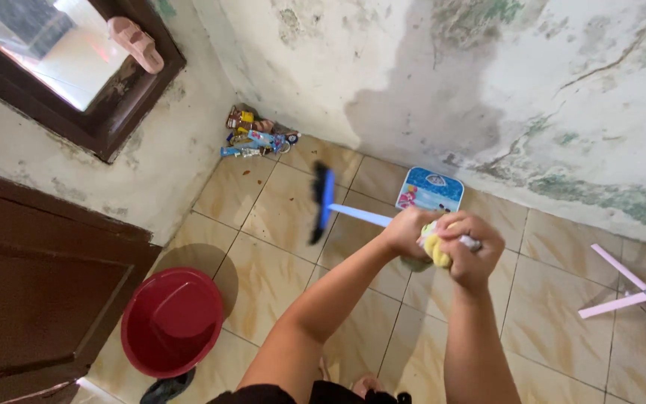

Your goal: Sweeping the tiled floor of a house using a broom.

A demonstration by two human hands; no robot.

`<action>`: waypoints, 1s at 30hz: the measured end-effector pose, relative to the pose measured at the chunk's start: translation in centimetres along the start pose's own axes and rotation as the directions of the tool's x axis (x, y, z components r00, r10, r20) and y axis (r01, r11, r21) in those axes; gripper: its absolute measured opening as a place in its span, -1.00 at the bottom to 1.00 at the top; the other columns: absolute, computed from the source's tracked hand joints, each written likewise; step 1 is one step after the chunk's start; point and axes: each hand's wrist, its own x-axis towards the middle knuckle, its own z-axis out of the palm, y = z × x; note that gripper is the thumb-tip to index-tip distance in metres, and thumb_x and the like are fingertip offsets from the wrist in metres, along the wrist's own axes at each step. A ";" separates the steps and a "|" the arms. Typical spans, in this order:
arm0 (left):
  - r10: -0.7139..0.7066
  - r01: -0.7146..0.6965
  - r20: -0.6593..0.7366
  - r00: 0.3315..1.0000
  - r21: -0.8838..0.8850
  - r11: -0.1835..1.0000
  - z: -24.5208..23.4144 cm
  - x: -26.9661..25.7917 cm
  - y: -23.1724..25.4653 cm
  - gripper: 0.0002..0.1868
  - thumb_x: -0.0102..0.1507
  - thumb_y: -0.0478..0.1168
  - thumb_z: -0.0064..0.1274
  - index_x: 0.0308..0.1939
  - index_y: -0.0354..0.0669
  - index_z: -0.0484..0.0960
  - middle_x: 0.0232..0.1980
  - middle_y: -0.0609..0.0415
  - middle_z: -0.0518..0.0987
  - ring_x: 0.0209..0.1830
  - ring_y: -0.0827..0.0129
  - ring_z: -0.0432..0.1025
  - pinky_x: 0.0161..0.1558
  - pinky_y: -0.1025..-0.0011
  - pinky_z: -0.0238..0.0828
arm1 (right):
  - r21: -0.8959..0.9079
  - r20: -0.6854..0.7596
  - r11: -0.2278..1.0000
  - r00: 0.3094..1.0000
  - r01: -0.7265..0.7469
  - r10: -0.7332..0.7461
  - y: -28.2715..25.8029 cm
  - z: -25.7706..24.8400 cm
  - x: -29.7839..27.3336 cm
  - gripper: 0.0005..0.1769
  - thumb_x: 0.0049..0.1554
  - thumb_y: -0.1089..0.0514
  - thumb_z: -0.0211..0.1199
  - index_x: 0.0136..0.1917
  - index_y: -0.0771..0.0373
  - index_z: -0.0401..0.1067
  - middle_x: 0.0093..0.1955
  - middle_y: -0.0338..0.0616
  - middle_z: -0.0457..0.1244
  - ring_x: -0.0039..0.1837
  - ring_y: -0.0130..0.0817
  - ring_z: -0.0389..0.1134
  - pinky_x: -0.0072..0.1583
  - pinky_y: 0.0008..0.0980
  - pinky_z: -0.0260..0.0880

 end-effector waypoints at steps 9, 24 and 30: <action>-0.053 0.060 0.038 0.998 -0.233 0.971 -3.4 -2.2 -15.4 -0.72 0.04 0.00 0.23 -0.31 -0.06 0.63 -0.27 -0.03 0.65 -0.23 0.09 0.58 -0.19 0.31 0.48 | -0.183 0.097 0.974 0.988 0.135 -0.119 8.1 10.0 2.0 -0.87 -0.11 0.43 0.12 -0.27 0.34 0.43 -0.19 -0.04 0.33 -0.12 -0.34 0.37 0.02 -0.40 0.40; 0.124 -0.123 -0.004 0.992 -0.166 0.978 -9.8 -0.5 -13.3 -0.60 -0.10 0.04 0.34 -0.37 -0.08 0.58 -0.32 -0.06 0.61 -0.31 0.01 0.52 -0.24 0.24 0.46 | -0.257 0.046 0.949 0.984 0.181 -0.175 6.1 15.2 5.3 -0.88 -0.10 0.43 0.09 -0.29 0.31 0.39 -0.20 -0.05 0.33 -0.15 -0.36 0.36 -0.01 -0.42 0.40; -0.059 0.059 0.009 0.998 -0.026 0.998 -7.7 -3.0 -21.6 -0.78 0.12 -0.01 0.20 -0.32 -0.01 0.63 -0.21 0.02 0.67 -0.20 0.13 0.57 -0.21 0.33 0.46 | -0.233 0.151 0.953 0.975 0.195 -0.163 10.9 17.3 5.5 -0.89 -0.13 0.44 0.13 -0.29 0.33 0.39 -0.23 -0.08 0.33 -0.15 -0.34 0.37 0.00 -0.41 0.40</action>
